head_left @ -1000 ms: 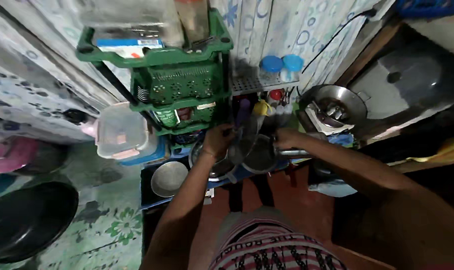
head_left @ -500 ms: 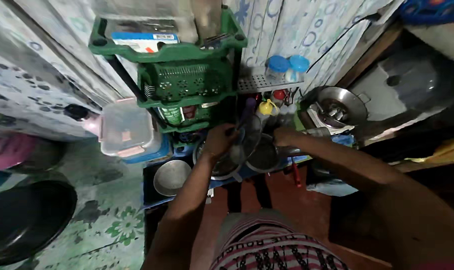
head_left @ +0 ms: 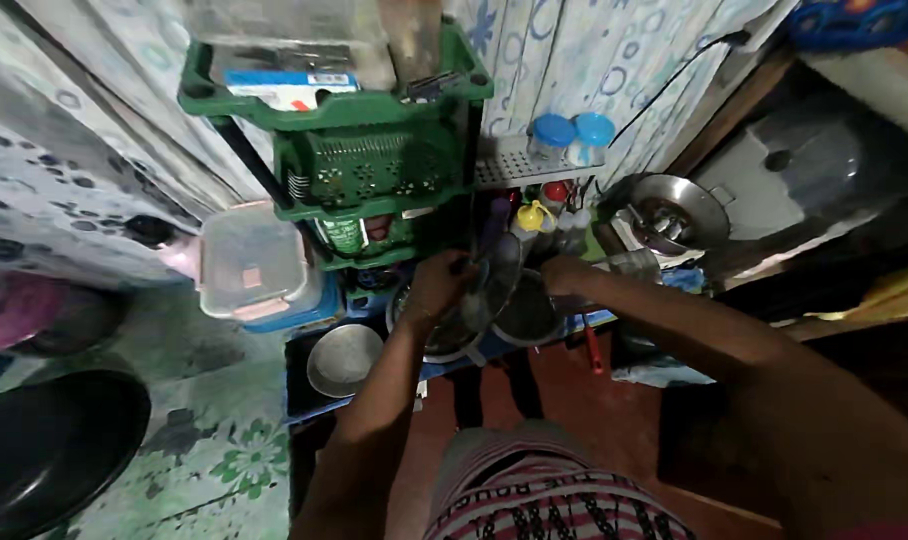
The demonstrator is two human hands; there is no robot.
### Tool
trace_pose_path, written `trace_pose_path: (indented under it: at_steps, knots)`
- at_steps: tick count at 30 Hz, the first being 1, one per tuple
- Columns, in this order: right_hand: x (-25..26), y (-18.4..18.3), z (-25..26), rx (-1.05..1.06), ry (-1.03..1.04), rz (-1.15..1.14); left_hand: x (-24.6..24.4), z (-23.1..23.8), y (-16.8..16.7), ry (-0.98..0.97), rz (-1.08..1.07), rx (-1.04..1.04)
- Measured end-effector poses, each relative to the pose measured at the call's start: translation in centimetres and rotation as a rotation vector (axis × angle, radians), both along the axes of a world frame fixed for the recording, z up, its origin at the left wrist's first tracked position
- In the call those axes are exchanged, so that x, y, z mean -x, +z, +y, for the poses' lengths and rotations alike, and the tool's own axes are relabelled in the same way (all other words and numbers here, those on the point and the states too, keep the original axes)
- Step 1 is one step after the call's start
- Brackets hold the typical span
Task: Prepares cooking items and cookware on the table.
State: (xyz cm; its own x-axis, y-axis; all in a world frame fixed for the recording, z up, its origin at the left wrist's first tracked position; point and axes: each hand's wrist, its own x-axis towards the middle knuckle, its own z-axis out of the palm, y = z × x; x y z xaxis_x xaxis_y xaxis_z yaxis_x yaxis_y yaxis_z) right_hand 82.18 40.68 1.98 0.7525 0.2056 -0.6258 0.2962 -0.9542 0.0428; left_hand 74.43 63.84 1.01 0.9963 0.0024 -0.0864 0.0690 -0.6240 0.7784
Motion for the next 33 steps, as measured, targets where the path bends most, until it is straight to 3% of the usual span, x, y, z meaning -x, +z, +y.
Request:
trace_pose_path:
  at_steps: [7,26,33]
  knots:
    - [-0.9,-1.0,-0.7,-0.024,0.035,-0.031,1.9,0.1,0.1,0.006,-0.063,0.039]
    - [-1.4,-1.0,-1.4,0.008,-0.072,-0.091,0.8,-0.4,-0.3,-0.014,-0.073,-0.004]
    - [-0.6,0.6,-1.3,-0.012,-0.081,-0.092,0.7,-0.8,0.0,-0.021,-0.065,-0.032]
